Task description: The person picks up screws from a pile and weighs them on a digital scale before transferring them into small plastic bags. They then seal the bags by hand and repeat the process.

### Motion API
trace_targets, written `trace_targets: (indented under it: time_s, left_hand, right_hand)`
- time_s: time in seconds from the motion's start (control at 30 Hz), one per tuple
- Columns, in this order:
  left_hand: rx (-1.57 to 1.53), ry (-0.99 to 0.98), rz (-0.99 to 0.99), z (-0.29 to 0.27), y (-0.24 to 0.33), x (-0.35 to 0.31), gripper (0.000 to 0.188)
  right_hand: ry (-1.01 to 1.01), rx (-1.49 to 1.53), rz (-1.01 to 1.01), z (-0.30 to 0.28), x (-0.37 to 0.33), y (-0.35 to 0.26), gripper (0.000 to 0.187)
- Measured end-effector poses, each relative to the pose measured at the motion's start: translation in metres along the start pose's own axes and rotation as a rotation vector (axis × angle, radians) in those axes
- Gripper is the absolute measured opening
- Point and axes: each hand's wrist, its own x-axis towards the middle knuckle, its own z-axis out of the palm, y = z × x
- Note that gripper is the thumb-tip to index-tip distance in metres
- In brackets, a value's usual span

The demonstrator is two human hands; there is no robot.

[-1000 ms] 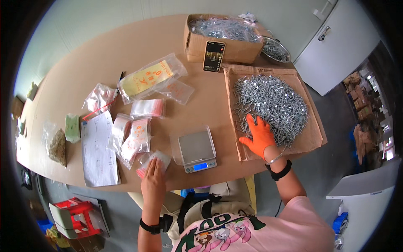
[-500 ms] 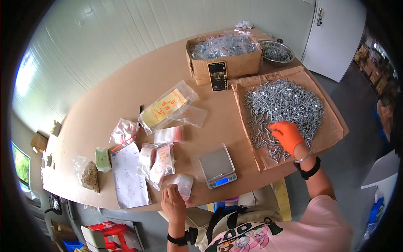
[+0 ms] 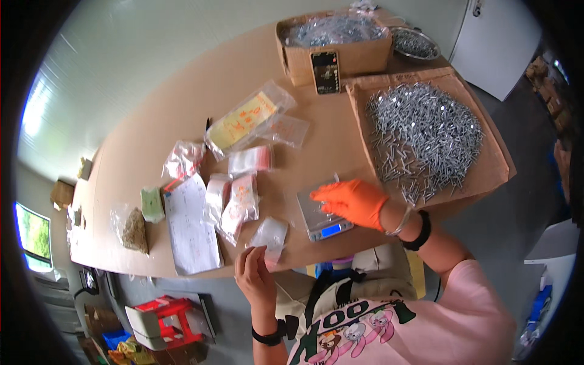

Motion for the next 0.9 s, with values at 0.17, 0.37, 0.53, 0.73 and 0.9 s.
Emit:
trace_targets:
  time_s: [0.17, 0.37, 0.53, 0.73, 0.9]
  left_hand:
    - [-0.012, -0.091, -0.054, -0.017, 0.002, -0.007, 0.013]
    - [-0.002, -0.113, -0.139, -0.017, 0.004, -0.01, 0.011]
    - [-0.169, -0.129, -0.214, -0.011, 0.01, -0.009, 0.018]
    - [-0.058, -0.056, -0.053, -0.007, 0.008, -0.002, 0.018]
    - [0.021, -0.129, -0.075, -0.012, 0.007, -0.004, 0.024]
  right_hand:
    - [0.306, -0.183, 0.193, -0.056, -0.038, 0.021, 0.023]
    - [0.263, -0.572, 0.516, -0.075, -0.088, 0.065, 0.06]
    - [0.271, -0.304, 0.525, -0.074, -0.093, 0.089, 0.034]
    - [0.395, -0.328, 0.533, -0.085, -0.086, 0.079, 0.007]
    - [0.34, -0.535, 0.432, -0.084, -0.084, 0.078, 0.015]
